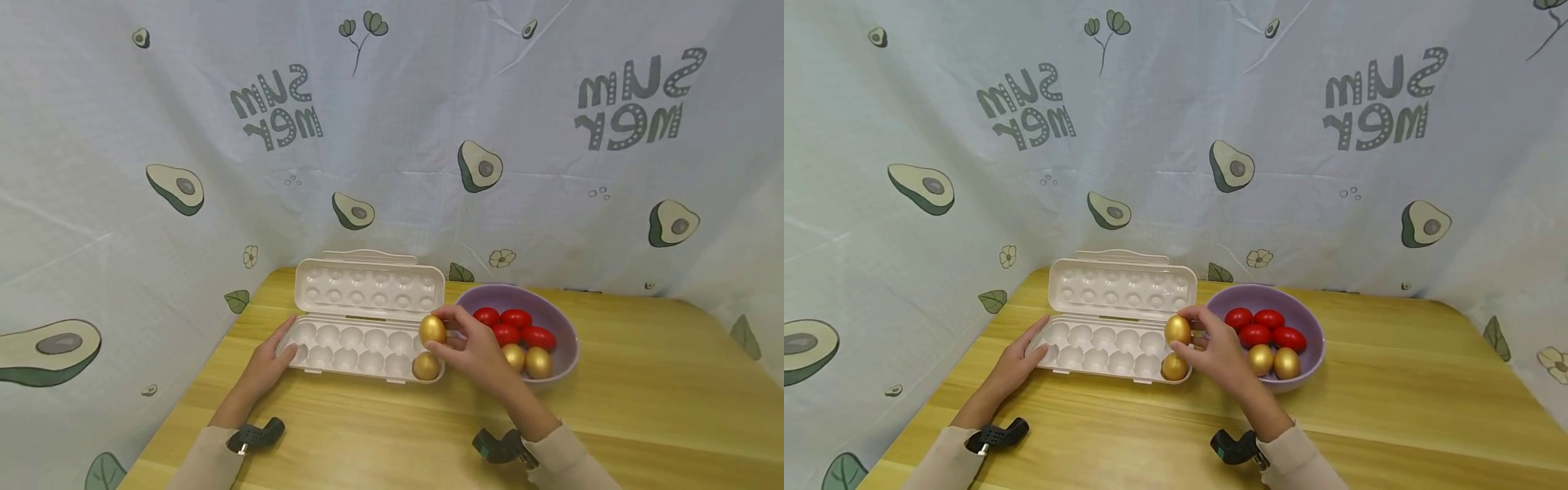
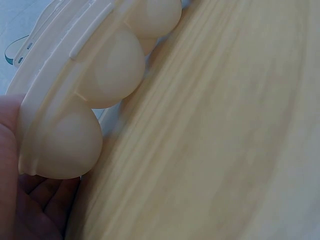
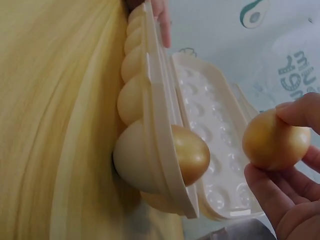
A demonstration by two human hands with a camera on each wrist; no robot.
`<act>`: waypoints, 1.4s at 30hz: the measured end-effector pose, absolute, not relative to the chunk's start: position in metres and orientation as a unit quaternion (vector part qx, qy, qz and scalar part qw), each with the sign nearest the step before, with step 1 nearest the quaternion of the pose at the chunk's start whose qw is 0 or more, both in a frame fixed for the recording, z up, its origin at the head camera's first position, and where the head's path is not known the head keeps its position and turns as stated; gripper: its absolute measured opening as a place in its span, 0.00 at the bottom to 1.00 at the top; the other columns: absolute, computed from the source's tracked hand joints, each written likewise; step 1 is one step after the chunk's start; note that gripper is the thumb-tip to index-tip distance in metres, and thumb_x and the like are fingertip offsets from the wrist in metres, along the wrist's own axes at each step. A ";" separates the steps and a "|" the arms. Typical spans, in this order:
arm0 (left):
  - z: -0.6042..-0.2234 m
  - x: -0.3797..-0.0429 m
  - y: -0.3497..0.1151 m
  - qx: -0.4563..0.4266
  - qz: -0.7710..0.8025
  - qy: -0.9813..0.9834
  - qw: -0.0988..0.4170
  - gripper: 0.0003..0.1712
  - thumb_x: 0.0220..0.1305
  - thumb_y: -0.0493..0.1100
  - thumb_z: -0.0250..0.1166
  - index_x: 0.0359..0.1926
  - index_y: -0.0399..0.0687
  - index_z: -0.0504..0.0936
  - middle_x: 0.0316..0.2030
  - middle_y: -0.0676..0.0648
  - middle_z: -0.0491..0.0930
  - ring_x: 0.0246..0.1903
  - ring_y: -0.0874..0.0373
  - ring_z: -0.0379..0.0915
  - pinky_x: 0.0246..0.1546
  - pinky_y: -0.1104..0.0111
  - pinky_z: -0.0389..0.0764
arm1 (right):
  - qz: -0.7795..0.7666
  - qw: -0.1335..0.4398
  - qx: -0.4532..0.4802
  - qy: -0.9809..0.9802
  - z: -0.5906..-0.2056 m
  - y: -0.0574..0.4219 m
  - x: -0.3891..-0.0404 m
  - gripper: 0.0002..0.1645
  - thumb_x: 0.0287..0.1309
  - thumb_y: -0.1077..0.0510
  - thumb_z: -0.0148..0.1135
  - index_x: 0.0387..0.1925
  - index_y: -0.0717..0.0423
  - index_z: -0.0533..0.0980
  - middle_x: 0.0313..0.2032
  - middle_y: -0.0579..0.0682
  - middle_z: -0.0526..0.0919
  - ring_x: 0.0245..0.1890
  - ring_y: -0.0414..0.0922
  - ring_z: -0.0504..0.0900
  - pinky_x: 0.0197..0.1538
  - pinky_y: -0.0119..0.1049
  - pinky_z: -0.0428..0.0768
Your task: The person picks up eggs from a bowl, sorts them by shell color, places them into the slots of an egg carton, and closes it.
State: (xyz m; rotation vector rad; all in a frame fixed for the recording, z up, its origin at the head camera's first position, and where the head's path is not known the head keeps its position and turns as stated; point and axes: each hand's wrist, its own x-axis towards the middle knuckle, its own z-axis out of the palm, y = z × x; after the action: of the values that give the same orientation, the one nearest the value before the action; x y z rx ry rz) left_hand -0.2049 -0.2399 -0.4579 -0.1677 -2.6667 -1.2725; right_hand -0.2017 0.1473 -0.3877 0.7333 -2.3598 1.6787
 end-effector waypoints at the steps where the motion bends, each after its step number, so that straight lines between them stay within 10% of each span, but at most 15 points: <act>1: -0.458 -0.205 -0.240 -0.057 -0.427 -0.898 0.091 0.35 0.66 0.40 0.55 0.73 0.44 0.59 0.68 0.34 0.61 0.67 0.36 0.55 0.67 0.45 0.58 | 0.562 0.076 0.246 -0.786 -0.388 0.146 -0.201 0.26 0.50 0.60 0.73 0.51 0.55 0.74 0.48 0.53 0.81 0.51 0.49 0.80 0.50 0.38 0.81; 28: -0.457 -0.204 -0.240 -0.048 -0.436 -0.895 0.081 0.35 0.66 0.40 0.55 0.73 0.46 0.58 0.69 0.35 0.60 0.68 0.36 0.55 0.67 0.45 0.57 | 0.555 0.062 0.279 -0.781 -0.410 0.115 -0.200 0.27 0.48 0.69 0.70 0.52 0.65 0.73 0.47 0.59 0.82 0.47 0.55 0.82 0.51 0.48 0.81; 42: -0.458 -0.206 -0.241 -0.052 -0.444 -0.891 0.082 0.35 0.66 0.40 0.56 0.73 0.46 0.59 0.69 0.35 0.60 0.68 0.36 0.55 0.67 0.46 0.57 | 0.513 0.075 0.277 -0.809 -0.426 0.111 -0.203 0.24 0.48 0.58 0.74 0.48 0.49 0.75 0.44 0.44 0.84 0.45 0.42 0.81 0.49 0.41 0.81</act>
State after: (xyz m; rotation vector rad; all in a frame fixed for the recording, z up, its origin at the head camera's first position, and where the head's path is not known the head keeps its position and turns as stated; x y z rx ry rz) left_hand -0.2059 -0.2413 -0.4583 -0.1561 -2.6604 -1.3261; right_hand -0.2032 0.1115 -0.4262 0.8314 -2.4257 1.5391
